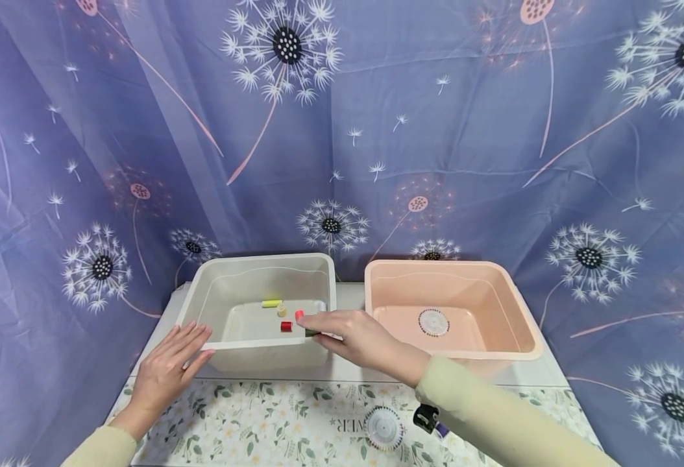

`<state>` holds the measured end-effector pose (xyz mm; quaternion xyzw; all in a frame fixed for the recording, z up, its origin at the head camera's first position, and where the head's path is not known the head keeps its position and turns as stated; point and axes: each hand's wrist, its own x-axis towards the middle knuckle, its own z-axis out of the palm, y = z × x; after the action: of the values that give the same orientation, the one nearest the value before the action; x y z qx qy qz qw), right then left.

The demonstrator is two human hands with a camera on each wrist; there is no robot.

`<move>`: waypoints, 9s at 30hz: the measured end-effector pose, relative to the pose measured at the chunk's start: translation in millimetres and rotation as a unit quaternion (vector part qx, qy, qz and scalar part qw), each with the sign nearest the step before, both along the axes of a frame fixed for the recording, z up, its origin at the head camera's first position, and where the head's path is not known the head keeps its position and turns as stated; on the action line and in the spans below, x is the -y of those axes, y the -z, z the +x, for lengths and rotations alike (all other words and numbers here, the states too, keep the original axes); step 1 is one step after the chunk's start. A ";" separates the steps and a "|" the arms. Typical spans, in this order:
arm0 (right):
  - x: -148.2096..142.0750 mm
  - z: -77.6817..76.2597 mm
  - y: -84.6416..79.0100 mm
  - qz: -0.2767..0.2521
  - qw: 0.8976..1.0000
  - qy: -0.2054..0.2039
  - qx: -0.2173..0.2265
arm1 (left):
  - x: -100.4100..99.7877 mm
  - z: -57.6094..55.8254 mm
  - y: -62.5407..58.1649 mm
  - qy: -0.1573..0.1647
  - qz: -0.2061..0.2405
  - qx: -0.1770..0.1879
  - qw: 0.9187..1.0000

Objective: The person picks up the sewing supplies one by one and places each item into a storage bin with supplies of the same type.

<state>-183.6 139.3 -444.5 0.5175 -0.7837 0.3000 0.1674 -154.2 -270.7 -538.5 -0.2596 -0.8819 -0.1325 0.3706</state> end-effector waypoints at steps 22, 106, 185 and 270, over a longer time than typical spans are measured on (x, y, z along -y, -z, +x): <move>13.2 -42.2 -30.9 0.016 1.000 0.000 0.012 | 0.3 -2.9 2.1 0.016 0.012 -0.033 0.999; 72.2 -130.0 7.0 0.244 0.960 0.042 0.128 | 0.8 -1.2 1.4 -0.005 -0.011 -0.013 1.000; -27.4 -40.0 -32.8 0.188 0.968 0.039 0.160 | -2.1 -1.6 -2.0 0.008 0.006 -0.022 1.000; -143.5 115.5 67.5 0.118 0.981 0.101 0.113 | 0.1 -3.4 2.7 0.017 0.002 -0.038 0.999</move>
<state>-68.1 282.8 -512.0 0.4149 -0.8756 0.2431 0.0449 -157.6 -270.9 -541.3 -0.2784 -0.8625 -0.1309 0.4017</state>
